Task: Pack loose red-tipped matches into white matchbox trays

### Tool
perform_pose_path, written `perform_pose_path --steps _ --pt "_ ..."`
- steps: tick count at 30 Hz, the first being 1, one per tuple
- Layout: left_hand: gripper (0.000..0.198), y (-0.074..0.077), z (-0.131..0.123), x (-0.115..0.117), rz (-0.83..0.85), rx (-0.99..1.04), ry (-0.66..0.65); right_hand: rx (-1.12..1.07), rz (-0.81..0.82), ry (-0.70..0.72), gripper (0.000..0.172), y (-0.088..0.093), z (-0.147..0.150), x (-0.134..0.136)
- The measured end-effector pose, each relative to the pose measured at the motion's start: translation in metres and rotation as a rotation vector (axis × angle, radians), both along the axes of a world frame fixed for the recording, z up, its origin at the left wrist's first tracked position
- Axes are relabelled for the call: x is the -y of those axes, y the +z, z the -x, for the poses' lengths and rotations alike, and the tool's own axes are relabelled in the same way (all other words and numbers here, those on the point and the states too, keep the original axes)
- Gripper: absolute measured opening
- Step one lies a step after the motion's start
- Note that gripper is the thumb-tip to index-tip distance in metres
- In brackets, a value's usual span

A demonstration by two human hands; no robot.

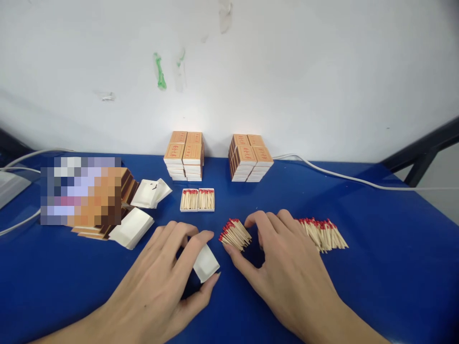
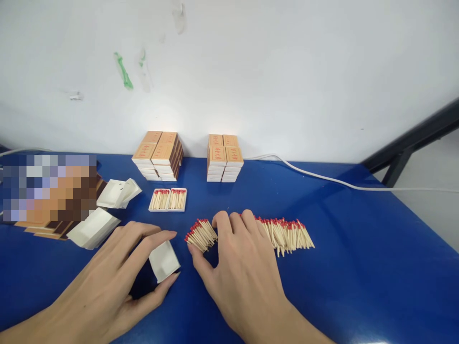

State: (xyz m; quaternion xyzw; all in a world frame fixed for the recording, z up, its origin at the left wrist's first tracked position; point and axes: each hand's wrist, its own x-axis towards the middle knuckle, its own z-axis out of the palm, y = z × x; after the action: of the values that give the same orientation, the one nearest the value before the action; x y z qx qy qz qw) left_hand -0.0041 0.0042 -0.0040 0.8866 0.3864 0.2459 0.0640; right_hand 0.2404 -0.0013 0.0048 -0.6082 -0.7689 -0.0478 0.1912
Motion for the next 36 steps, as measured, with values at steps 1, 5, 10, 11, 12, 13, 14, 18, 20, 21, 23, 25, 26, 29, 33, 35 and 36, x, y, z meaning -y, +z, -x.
perform_pose_path --steps 1,5,10,11,12,13,14,18,20,21,23,25,26,29,33,35,36 --pt "0.045 0.0006 -0.0002 0.0 0.011 -0.001 -0.008 -0.009 -0.002 0.006 0.029 0.0001 -0.0005 -0.0001" --pt "0.043 0.002 -0.0011 -0.0003 0.026 0.004 -0.028 -0.023 -0.019 0.037 0.026 -0.0009 -0.0034 -0.0019" --pt "0.043 0.0015 -0.0008 -0.0006 0.033 0.007 -0.037 -0.049 -0.028 0.055 0.027 -0.0026 -0.0072 -0.0033" --pt "0.043 0.0012 -0.0007 -0.0008 0.032 0.008 -0.042 -0.051 -0.026 0.056 0.028 -0.0026 -0.0074 -0.0033" --pt "0.043 0.0009 -0.0006 -0.0012 0.034 0.007 -0.046 -0.052 -0.023 0.057 0.029 -0.0027 -0.0072 -0.0034" --pt "0.043 0.0006 -0.0006 -0.0015 0.037 0.004 -0.046 -0.051 -0.019 0.059 0.031 -0.0029 -0.0069 -0.0035" --pt "0.044 0.0003 -0.0007 -0.0018 0.037 0.003 -0.048 -0.052 -0.018 0.061 0.032 -0.0032 -0.0063 -0.0038" --pt "0.043 -0.0006 -0.0005 -0.002 0.035 0.006 -0.049 -0.079 -0.027 0.076 0.035 -0.0056 -0.0041 -0.0069" --pt "0.043 -0.0008 -0.0002 -0.0014 0.041 0.009 -0.058 -0.107 -0.012 0.084 0.032 -0.0069 -0.0039 -0.0087" --pt "0.042 -0.0009 -0.0001 -0.0011 0.045 0.01 -0.06 -0.125 0.003 0.089 0.03 -0.0073 -0.0041 -0.0093" --pt "0.042 -0.0009 0.0 -0.0008 0.046 0.01 -0.061 -0.165 0.039 0.104 0.024 -0.0073 -0.0047 -0.0097" --pt "0.042 -0.0006 0.0001 -0.0007 0.047 0.007 -0.059 -0.203 0.07 0.119 0.02 -0.0066 -0.0054 -0.0093" --pt "0.042 -0.0004 0.0001 -0.0008 0.049 0.005 -0.059 -0.217 0.083 0.124 0.019 -0.0061 -0.0057 -0.0089" --pt "0.042 0.0005 -0.0001 -0.0012 0.049 0.007 -0.061 -0.245 0.113 0.129 0.019 -0.0046 -0.0068 -0.0074" --pt "0.043 0.0019 -0.0005 -0.0014 0.046 0.011 -0.063 -0.27 0.151 0.139 0.016 -0.0029 -0.0088 -0.0054" --pt "0.043 0.0025 -0.0007 -0.0014 0.053 0.007 -0.061 -0.276 0.173 0.149 0.016 -0.002 -0.0099 -0.0043" --pt "0.044 0.0027 -0.0008 -0.0014 0.055 0.008 -0.06 -0.276 0.18 0.155 0.015 -0.0016 -0.0104 -0.0038"
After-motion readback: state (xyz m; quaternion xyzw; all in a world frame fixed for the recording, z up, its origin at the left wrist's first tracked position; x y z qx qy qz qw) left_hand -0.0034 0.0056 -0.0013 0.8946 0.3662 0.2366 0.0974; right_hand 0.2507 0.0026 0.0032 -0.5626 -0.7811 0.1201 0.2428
